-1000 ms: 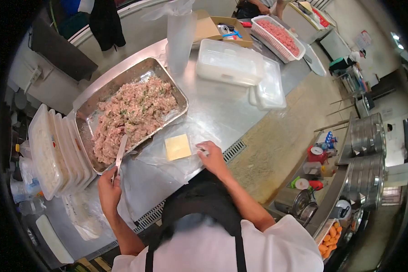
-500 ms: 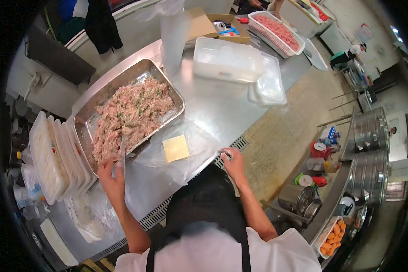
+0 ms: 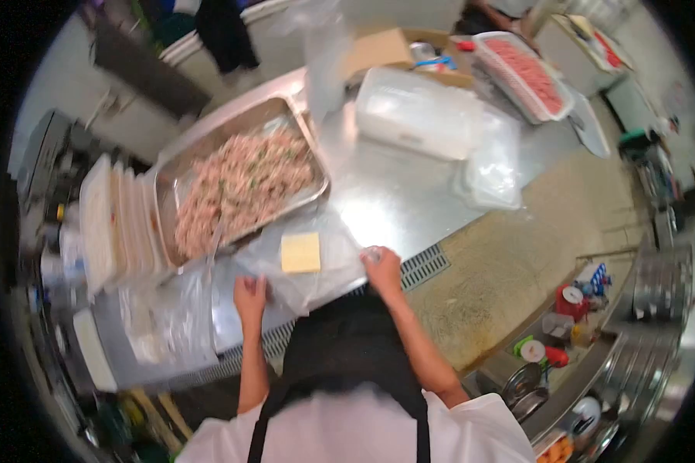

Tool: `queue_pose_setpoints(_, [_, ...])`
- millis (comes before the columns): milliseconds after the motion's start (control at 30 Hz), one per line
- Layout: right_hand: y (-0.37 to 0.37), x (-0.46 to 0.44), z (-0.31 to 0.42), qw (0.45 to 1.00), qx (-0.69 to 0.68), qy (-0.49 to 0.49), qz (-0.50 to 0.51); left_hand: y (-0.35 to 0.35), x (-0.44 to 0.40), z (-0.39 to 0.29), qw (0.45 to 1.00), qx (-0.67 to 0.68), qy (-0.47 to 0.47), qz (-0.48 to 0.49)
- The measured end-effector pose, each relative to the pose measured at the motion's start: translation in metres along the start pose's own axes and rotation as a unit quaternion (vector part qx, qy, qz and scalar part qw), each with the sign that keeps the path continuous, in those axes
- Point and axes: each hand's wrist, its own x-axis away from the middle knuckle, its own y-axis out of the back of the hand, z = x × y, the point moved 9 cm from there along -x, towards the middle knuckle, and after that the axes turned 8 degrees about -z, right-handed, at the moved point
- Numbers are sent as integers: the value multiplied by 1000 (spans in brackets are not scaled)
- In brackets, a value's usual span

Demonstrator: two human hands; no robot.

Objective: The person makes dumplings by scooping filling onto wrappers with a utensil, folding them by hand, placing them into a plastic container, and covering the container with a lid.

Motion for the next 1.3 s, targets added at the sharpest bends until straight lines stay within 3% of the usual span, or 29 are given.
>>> queue_pose_setpoints(133, [3,-7,-4,989,-75,-80,93,-11,-1,-9,984,111,44,-129])
queue_pose_setpoints(200, [5,-11,-6,977,-147,-113,103,-35,5,4,942,267,170,-116])
queue_pose_setpoints(233, [5,-14,-6,976,-149,-110,114,-34,8,1,941,262,174,-126])
queue_pose_setpoints(300, [6,-14,-8,970,-170,-123,126,-45,20,6,882,368,282,-87])
queue_pose_setpoints(367, [3,-14,-13,960,-199,-142,133,-38,28,-6,874,389,263,-123])
queue_pose_setpoints(467, [9,-17,13,972,-183,-102,103,-25,37,-20,861,421,245,-147])
queue_pose_setpoints(533, [-1,-11,63,984,-152,32,89,-22,38,-24,857,431,246,-138])
queue_pose_setpoints(600, [-21,5,122,958,-174,204,106,-40,38,-22,832,451,321,-36])
queue_pose_setpoints(633, [-44,14,130,946,-206,210,138,-41,33,-21,832,455,314,-32])
queue_pose_setpoints(700, [-74,40,148,915,-137,349,151,-38,17,-40,900,399,177,2])
queue_pose_setpoints(733, [-86,49,153,905,-65,383,174,-37,14,-43,898,404,173,6])
queue_pose_setpoints(800, [-98,59,157,890,16,415,191,-16,7,-87,963,261,-67,-23])
queue_pose_setpoints(833, [-100,66,157,873,24,438,214,-14,6,-95,961,268,-66,-20])
queue_pose_setpoints(900, [-95,76,157,857,38,456,238,-10,13,-135,948,219,-233,-5])
queue_pose_setpoints(933, [-91,79,151,859,18,401,317,-16,12,-135,947,224,-231,1])
queue_pose_setpoints(967, [-88,83,143,854,-2,341,393,-30,17,-141,931,248,-260,68])
queue_pose_setpoints(1000, [-81,85,135,857,4,336,392,-41,24,-144,908,272,-289,134])
queue_pose_setpoints(1167, [-27,92,117,931,-61,281,227,-52,37,-144,874,203,-405,178])
queue_pose_setpoints(1200, [-25,97,119,931,-54,288,218,-48,40,-147,864,193,-430,176])
queue_pose_setpoints(1300, [-20,102,112,966,39,247,58,-44,43,-145,845,194,-468,175])
